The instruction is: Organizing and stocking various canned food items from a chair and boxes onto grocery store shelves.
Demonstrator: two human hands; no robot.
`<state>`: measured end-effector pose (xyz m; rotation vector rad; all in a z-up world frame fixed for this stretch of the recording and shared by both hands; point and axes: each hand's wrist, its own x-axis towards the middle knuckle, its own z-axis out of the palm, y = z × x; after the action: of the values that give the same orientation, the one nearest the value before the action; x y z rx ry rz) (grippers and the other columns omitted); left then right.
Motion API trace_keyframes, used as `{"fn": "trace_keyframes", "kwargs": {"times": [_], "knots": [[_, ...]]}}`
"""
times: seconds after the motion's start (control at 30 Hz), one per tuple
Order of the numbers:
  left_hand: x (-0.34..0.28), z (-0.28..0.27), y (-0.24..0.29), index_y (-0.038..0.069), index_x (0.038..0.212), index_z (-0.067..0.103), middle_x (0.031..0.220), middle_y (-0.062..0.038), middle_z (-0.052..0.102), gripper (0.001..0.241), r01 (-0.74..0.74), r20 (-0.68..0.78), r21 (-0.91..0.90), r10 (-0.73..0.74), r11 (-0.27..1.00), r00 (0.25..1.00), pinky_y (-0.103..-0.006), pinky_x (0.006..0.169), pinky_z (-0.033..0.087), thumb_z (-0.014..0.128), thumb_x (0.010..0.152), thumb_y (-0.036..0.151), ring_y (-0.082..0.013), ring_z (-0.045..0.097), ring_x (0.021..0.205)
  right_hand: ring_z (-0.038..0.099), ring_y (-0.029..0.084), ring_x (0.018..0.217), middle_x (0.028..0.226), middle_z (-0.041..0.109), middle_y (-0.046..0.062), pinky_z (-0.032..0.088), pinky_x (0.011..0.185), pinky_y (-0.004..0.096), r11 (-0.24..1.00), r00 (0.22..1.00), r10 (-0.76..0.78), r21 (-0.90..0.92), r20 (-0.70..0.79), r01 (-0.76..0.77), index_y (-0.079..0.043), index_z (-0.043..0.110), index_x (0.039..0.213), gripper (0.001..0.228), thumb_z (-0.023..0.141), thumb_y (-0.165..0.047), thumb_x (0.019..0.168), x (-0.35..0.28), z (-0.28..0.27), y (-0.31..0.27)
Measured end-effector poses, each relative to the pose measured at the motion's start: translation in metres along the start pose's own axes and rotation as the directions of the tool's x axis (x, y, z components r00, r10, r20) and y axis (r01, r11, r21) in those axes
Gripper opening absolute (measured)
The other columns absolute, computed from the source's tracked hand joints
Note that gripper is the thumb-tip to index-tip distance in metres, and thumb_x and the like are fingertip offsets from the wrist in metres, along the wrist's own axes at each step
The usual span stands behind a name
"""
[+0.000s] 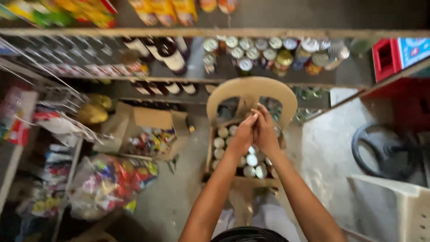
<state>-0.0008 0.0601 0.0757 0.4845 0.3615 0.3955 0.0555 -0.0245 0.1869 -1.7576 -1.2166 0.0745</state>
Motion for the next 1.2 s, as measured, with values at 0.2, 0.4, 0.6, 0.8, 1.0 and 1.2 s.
{"fn": "trace_keyframes", "kwargs": {"times": [0.2,0.4,0.6,0.8,1.0,1.2], "knots": [[0.021,0.088,0.171,0.005,0.147,0.052,0.144,-0.009,0.056,0.042,-0.154,0.223,-0.127,0.18,0.98,0.958,-0.0366,0.118,0.041,0.055,0.11,0.025,-0.0218,0.054,0.134,0.049,0.044,0.137,0.149,0.049,0.02,0.042,0.116,0.049,0.958,0.946,-0.286,-0.077,-0.156,0.277,-0.002,0.058,0.134,0.045,0.056,0.006,0.09,0.134,-0.022,-0.111],[0.032,0.127,0.265,0.011,0.142,0.049,0.139,-0.011,0.052,0.045,-0.115,0.078,-0.296,0.145,0.948,0.986,-0.051,0.114,0.041,0.059,0.1,0.021,-0.0288,0.052,0.128,0.047,0.048,0.129,0.149,0.045,0.022,0.041,0.11,0.054,0.909,0.925,-0.355,-0.282,-0.134,0.308,-0.003,0.053,0.142,0.057,0.058,0.004,0.086,0.254,-0.031,-0.146],[0.08,0.098,0.27,0.013,0.138,0.053,0.139,-0.011,0.054,0.045,-0.081,0.071,-0.391,0.117,0.917,0.991,-0.0491,0.111,0.043,0.062,0.096,0.023,-0.0299,0.053,0.126,0.048,0.05,0.121,0.147,0.041,0.027,0.042,0.102,0.056,0.876,0.942,-0.315,-0.419,-0.118,0.241,-0.003,0.054,0.137,0.056,0.07,-0.001,0.084,0.321,-0.01,-0.095],[0.097,0.091,0.265,0.014,0.133,0.057,0.133,-0.007,0.054,0.04,-0.055,-0.011,-0.395,0.056,0.917,0.998,-0.048,0.114,0.043,0.065,0.095,0.019,-0.028,0.051,0.129,0.062,0.042,0.11,0.125,0.056,0.021,0.054,0.09,0.049,0.954,0.936,-0.241,-0.24,-0.255,0.18,-0.008,0.062,0.103,0.02,0.075,-0.002,0.089,0.307,-0.003,-0.08],[0.119,0.084,0.224,0.016,0.129,0.057,0.138,-0.008,0.051,0.041,-0.055,0.036,-0.339,0.071,0.939,0.997,-0.0478,0.109,0.048,0.07,0.092,0.03,-0.0297,0.053,0.128,0.066,0.037,0.104,0.125,0.058,0.021,0.057,0.08,0.04,0.967,0.899,-0.252,-0.132,-0.358,0.218,-0.005,0.061,0.093,0.024,0.084,-0.008,0.088,0.253,-0.029,-0.104],[0.065,0.114,0.189,0.014,0.127,0.056,0.112,-0.012,0.063,0.055,0.041,0.159,-0.299,0.008,0.953,0.987,-0.0505,0.094,0.053,0.07,0.095,0.057,-0.0325,0.062,0.109,0.065,0.025,0.103,0.113,0.06,0.01,0.058,0.091,0.034,0.989,0.983,-0.054,0.124,-0.173,0.076,-0.006,0.06,0.095,0.028,0.088,-0.006,0.088,0.16,-0.086,-0.096]]}}
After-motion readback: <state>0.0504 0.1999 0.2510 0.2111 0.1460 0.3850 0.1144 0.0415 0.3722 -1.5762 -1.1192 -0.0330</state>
